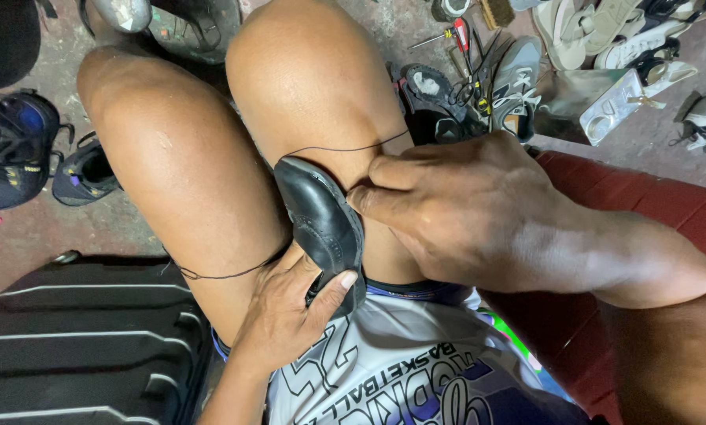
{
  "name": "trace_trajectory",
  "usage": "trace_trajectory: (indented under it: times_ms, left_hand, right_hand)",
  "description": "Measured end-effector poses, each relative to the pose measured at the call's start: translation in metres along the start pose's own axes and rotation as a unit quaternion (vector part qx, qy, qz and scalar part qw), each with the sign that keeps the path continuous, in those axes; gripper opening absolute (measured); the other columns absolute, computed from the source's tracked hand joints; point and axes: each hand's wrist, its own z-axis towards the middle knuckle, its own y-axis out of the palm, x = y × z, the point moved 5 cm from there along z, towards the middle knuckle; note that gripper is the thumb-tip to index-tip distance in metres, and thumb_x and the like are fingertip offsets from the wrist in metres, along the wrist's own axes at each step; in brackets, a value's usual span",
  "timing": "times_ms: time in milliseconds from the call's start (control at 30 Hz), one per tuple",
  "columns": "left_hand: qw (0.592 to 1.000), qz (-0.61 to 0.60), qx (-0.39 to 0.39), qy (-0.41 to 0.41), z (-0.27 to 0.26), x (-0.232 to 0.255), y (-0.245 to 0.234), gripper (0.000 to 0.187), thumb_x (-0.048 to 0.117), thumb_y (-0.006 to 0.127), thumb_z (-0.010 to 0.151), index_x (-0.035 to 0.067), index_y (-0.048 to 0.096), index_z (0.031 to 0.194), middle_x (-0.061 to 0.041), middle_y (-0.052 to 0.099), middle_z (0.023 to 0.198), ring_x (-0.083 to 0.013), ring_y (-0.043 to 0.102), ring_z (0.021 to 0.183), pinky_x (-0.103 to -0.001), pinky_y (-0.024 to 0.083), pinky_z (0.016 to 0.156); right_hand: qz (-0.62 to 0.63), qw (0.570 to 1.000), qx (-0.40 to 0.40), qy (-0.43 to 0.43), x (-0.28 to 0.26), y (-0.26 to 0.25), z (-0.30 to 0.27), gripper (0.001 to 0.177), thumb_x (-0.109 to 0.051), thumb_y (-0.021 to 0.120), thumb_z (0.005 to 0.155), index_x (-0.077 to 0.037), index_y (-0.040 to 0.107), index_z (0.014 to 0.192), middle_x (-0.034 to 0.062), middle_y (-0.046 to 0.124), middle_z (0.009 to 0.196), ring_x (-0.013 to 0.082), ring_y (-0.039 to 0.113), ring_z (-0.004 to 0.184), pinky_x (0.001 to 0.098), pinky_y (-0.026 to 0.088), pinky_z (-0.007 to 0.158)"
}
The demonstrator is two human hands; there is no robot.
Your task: The person sits on the floor and sews a black leather shoe using a needle and thread. They repeatedly push the needle through the shoe's upper and pull the thread to secure the stitching.
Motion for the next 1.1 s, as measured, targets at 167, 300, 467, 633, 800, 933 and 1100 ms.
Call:
trace_trajectory:
  times_ms: [167,300,467,633,800,933,1100]
  left_hand:
    - [1.000,-0.027,0.002,-0.004,-0.007,-0.012,0.001,0.037,0.020,0.071,0.095,0.005,0.065,0.128,-0.017,0.068,0.128,-0.0351,0.069,0.117,-0.039,0.053,0.098]
    - [0.999,-0.033,0.014,0.005,-0.011,-0.018,0.004,0.030,0.019,0.074,0.094,0.006,0.068,0.121,-0.014,0.071,0.118,-0.0311,0.072,0.106,-0.036,0.056,0.093]
    - [0.999,-0.036,0.018,0.021,-0.006,-0.009,0.002,0.031,0.017,0.072,0.095,0.004,0.067,0.124,-0.016,0.069,0.122,-0.0334,0.071,0.109,-0.037,0.055,0.094]
    - [1.000,-0.023,0.003,-0.006,-0.002,-0.001,0.001,0.033,0.020,0.070,0.096,0.005,0.067,0.125,-0.016,0.069,0.123,-0.0350,0.070,0.110,-0.039,0.054,0.095]
    - [0.999,-0.027,-0.014,-0.028,0.003,0.001,0.001,0.027,0.021,0.067,0.097,0.006,0.068,0.119,-0.015,0.070,0.118,-0.0352,0.070,0.105,-0.040,0.055,0.091]
    - [0.999,-0.030,-0.011,-0.036,0.002,-0.002,0.001,0.022,0.022,0.068,0.097,0.006,0.069,0.113,-0.015,0.070,0.115,-0.0349,0.071,0.101,-0.040,0.056,0.088]
    - [0.999,-0.031,0.001,-0.019,0.002,-0.003,0.002,0.025,0.022,0.068,0.097,0.005,0.068,0.115,-0.015,0.071,0.115,-0.0357,0.071,0.102,-0.039,0.055,0.088]
  right_hand:
    - [0.001,0.997,0.068,-0.045,0.004,-0.007,0.004,0.028,-0.014,0.069,0.078,-0.017,0.076,0.105,-0.0021,0.072,0.097,0.0167,0.073,0.078,0.0367,0.055,0.053]
    - [0.023,0.991,0.102,-0.079,0.004,-0.011,0.000,0.023,-0.014,0.073,0.081,-0.016,0.078,0.103,-0.0005,0.072,0.093,0.0174,0.072,0.076,0.0348,0.056,0.057]
    - [0.026,0.989,0.113,-0.088,0.004,-0.012,-0.001,0.023,-0.013,0.073,0.081,-0.013,0.077,0.104,-0.0003,0.071,0.094,0.0176,0.072,0.080,0.0351,0.056,0.058]
    - [0.009,0.991,0.105,-0.088,0.002,-0.012,0.002,0.023,-0.012,0.073,0.079,-0.014,0.075,0.102,-0.0010,0.070,0.094,0.0177,0.073,0.083,0.0354,0.056,0.058]
    - [-0.013,0.997,0.060,-0.055,0.002,-0.010,0.008,0.019,-0.015,0.070,0.079,-0.014,0.075,0.097,-0.0010,0.069,0.088,0.0172,0.072,0.076,0.0381,0.053,0.050]
    - [-0.019,0.999,0.036,-0.020,0.004,-0.003,0.013,0.016,-0.017,0.067,0.079,-0.014,0.074,0.093,0.0003,0.070,0.085,0.0201,0.072,0.069,0.0422,0.052,0.048]
    - [0.006,0.998,0.048,-0.036,0.003,0.005,0.020,0.011,-0.019,0.066,0.087,-0.009,0.068,0.093,0.0058,0.070,0.084,0.0253,0.070,0.066,0.0407,0.054,0.052]
